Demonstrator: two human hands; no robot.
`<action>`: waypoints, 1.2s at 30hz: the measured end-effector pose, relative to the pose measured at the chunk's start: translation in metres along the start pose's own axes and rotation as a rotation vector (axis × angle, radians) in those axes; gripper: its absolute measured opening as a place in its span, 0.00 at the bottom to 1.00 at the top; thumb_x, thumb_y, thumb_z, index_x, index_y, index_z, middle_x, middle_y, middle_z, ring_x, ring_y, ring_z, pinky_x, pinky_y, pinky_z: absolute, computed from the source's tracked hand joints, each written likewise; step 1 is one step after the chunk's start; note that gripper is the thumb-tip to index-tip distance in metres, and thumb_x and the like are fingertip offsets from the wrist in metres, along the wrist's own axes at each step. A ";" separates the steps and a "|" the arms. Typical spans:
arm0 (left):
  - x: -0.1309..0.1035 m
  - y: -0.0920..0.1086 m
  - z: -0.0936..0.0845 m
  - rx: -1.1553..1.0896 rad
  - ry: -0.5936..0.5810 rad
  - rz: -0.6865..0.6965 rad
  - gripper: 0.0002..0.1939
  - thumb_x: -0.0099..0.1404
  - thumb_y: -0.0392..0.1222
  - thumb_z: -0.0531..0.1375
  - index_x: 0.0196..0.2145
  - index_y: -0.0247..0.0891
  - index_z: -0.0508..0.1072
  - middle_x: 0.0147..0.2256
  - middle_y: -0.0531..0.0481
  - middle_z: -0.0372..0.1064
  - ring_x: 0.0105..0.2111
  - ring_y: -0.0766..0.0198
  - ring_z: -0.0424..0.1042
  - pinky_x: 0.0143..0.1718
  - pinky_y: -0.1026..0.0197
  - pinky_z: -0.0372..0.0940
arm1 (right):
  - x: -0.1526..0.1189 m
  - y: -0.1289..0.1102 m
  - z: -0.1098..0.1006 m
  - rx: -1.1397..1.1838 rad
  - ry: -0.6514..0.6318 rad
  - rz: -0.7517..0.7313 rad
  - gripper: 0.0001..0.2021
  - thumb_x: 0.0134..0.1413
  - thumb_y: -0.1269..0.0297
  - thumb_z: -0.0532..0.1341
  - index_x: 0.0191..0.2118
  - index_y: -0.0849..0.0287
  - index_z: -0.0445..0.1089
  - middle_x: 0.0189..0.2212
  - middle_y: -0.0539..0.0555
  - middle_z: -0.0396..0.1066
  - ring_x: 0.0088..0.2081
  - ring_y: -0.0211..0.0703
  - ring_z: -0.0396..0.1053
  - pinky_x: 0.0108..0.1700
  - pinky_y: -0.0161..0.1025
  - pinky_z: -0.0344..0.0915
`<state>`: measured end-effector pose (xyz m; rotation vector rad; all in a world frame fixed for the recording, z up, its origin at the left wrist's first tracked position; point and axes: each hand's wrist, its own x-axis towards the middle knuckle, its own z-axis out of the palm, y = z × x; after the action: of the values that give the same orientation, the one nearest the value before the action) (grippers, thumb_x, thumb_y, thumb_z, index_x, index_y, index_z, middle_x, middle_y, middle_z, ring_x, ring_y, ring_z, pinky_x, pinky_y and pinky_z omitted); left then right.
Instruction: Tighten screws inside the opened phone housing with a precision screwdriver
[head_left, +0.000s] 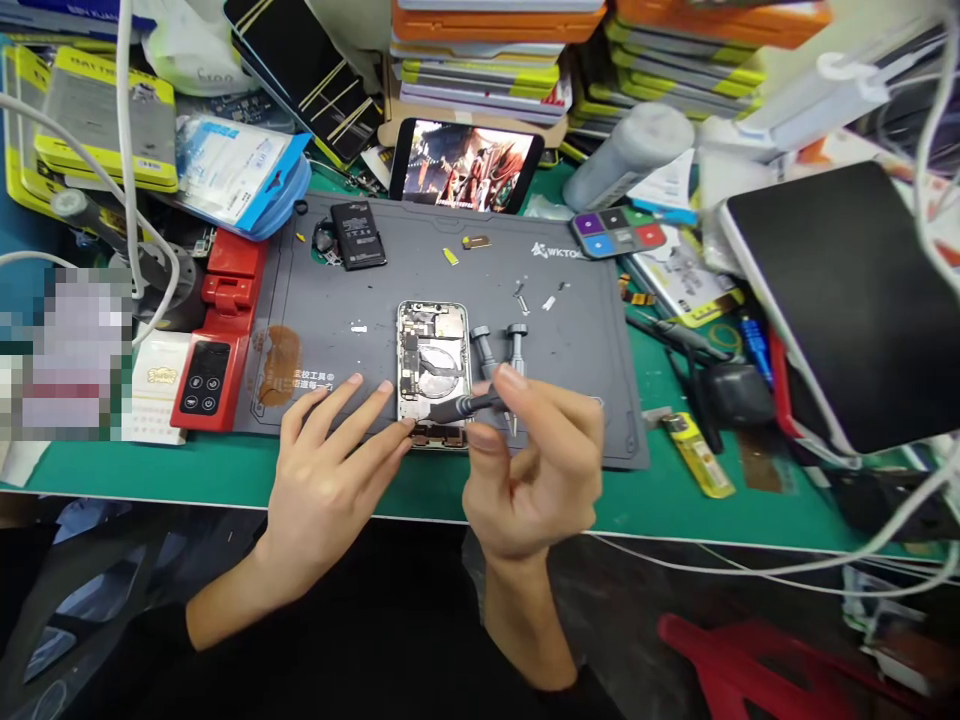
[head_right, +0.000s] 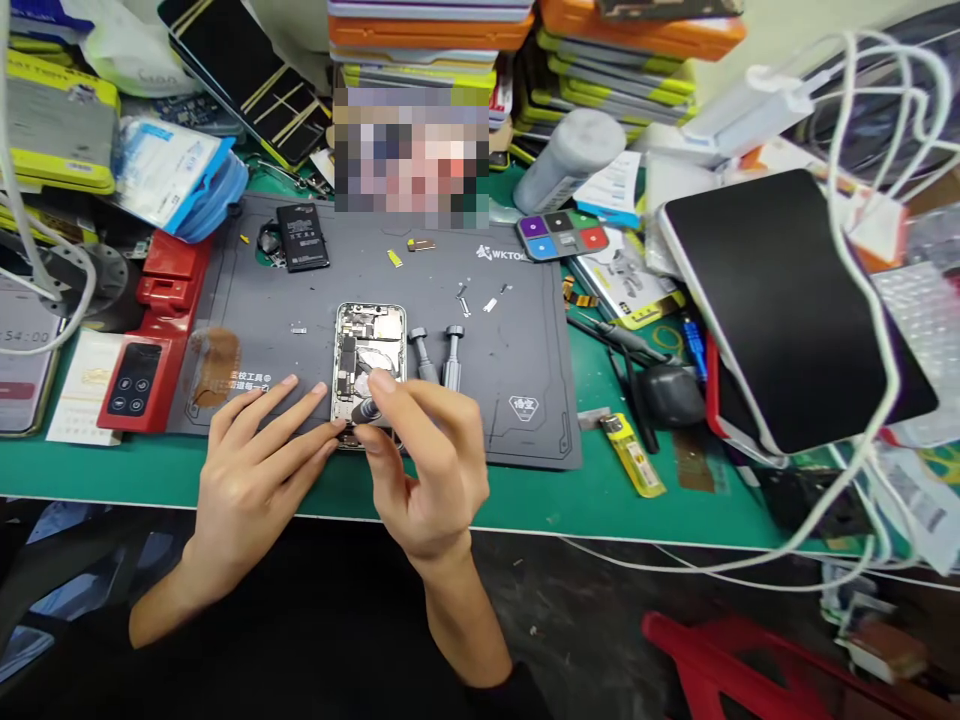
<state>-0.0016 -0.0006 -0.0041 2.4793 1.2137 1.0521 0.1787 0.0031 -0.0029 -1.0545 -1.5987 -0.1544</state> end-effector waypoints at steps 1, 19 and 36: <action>0.000 0.000 0.000 0.003 0.002 0.003 0.06 0.84 0.34 0.61 0.54 0.35 0.78 0.63 0.48 0.66 0.64 0.44 0.66 0.63 0.38 0.59 | 0.000 0.000 0.000 0.015 -0.003 0.001 0.15 0.65 0.82 0.63 0.56 0.70 0.69 0.48 0.62 0.74 0.48 0.43 0.73 0.47 0.43 0.74; -0.003 -0.002 0.003 0.046 0.036 0.056 0.07 0.83 0.35 0.62 0.55 0.36 0.78 0.63 0.47 0.66 0.63 0.43 0.67 0.62 0.37 0.59 | -0.002 0.001 0.002 0.008 0.062 -0.047 0.20 0.57 0.88 0.65 0.54 0.70 0.70 0.45 0.61 0.75 0.45 0.42 0.75 0.43 0.42 0.75; -0.008 0.005 -0.009 -0.240 0.151 -0.099 0.05 0.82 0.32 0.61 0.46 0.38 0.77 0.45 0.58 0.75 0.52 0.59 0.73 0.54 0.52 0.65 | -0.013 -0.007 0.005 0.354 -0.112 0.312 0.30 0.60 0.88 0.62 0.64 0.59 0.64 0.56 0.59 0.73 0.53 0.47 0.77 0.50 0.48 0.82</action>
<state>-0.0080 -0.0106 0.0004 2.1722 1.1597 1.2941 0.1692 -0.0048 -0.0123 -1.0291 -1.4692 0.3906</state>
